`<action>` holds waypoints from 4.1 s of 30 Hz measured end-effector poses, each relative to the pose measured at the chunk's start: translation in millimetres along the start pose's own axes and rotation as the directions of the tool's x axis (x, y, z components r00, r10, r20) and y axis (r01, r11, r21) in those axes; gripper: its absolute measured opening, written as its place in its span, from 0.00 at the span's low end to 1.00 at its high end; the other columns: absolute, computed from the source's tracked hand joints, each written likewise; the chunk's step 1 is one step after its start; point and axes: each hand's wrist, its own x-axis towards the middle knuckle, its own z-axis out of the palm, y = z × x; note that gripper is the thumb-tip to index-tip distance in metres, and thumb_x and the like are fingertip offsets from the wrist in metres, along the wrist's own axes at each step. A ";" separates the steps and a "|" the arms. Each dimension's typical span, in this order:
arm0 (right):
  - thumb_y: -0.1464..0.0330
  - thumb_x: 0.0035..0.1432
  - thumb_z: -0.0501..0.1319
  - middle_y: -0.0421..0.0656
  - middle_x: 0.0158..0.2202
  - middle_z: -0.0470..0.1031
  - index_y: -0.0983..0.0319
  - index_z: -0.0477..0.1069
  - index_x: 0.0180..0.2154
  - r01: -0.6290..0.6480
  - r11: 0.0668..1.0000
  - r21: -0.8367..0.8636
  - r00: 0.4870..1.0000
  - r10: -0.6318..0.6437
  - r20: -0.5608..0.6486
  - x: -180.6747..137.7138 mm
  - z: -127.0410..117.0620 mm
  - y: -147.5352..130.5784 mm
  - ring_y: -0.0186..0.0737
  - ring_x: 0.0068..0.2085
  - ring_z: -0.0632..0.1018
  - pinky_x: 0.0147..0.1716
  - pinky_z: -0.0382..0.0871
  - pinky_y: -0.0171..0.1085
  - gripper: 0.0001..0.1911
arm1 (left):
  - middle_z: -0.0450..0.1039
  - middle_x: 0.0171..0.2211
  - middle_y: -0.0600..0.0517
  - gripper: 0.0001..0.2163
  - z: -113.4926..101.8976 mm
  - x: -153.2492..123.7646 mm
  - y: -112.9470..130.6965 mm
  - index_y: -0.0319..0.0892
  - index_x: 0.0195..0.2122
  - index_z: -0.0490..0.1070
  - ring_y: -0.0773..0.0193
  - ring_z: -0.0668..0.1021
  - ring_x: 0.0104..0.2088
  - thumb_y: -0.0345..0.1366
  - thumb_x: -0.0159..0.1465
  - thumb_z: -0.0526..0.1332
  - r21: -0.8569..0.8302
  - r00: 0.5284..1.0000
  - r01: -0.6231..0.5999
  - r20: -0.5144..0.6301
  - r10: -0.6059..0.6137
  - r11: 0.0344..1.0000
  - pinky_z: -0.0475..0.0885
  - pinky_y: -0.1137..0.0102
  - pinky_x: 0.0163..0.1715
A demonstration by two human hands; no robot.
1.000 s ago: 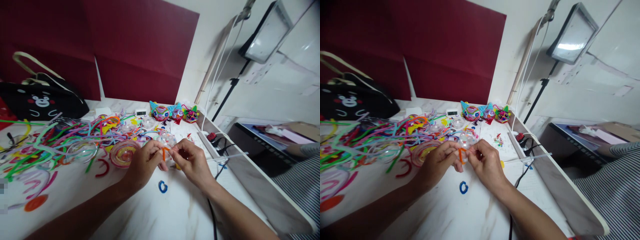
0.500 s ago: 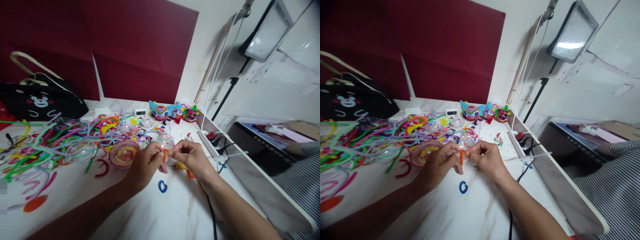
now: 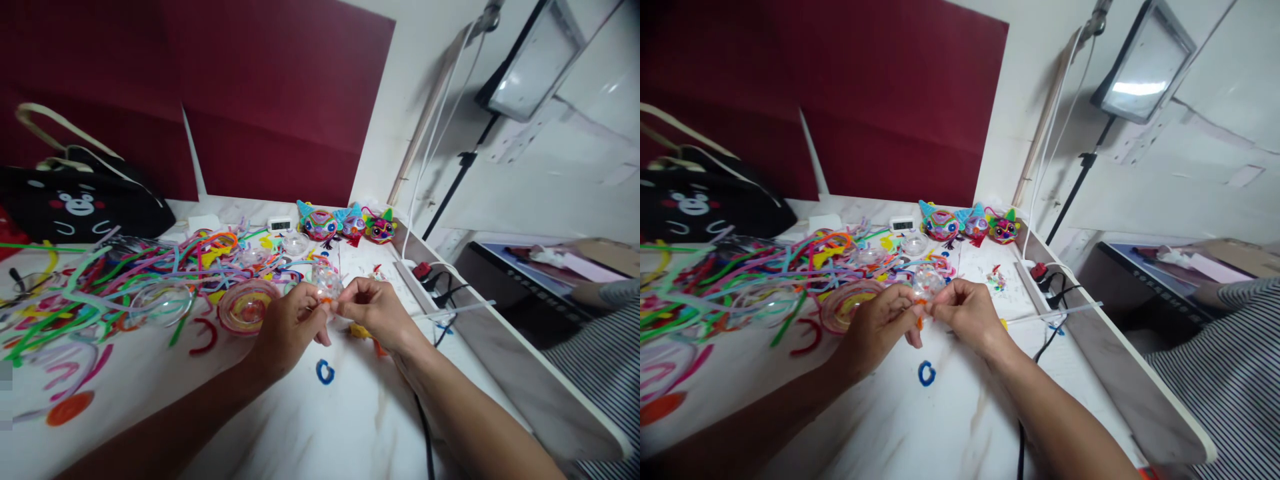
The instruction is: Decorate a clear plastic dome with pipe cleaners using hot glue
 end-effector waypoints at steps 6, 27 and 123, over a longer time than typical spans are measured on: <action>0.66 0.35 0.74 0.36 0.18 0.69 0.64 0.69 0.20 -0.004 1.000 -0.019 1.000 0.004 -0.025 -0.3 7.6 -6.7 0.28 0.20 0.65 0.21 0.56 0.31 0.15 | 0.72 0.15 0.58 0.04 -2.2 2.2 0.2 0.43 0.32 0.63 0.64 0.77 0.17 0.36 0.60 0.57 -0.009 0.998 0.026 -0.048 -0.027 1.000 0.70 0.73 0.20; 0.68 0.53 0.65 0.41 0.30 0.72 0.62 0.73 0.30 0.361 0.860 -0.359 0.909 -0.411 -0.070 -10.7 7.7 9.2 0.33 0.29 0.72 0.24 0.65 0.32 0.04 | 0.70 0.15 0.60 0.06 -5.8 9.6 5.6 0.41 0.30 0.64 0.68 0.72 0.13 0.35 0.54 0.60 -0.336 0.976 0.097 -0.153 -0.156 0.937 0.70 0.73 0.17; 0.67 0.53 0.64 0.49 0.40 0.70 0.62 0.62 0.44 0.629 0.335 -0.702 0.650 -0.722 0.238 -0.9 8.0 25.6 0.50 0.42 0.71 0.40 0.66 0.47 0.18 | 0.60 0.12 0.60 0.10 -11.3 17.4 12.1 0.39 0.18 0.60 0.77 0.60 0.12 0.25 0.51 0.60 -0.790 0.874 0.115 -0.208 -0.440 0.603 0.56 0.81 0.12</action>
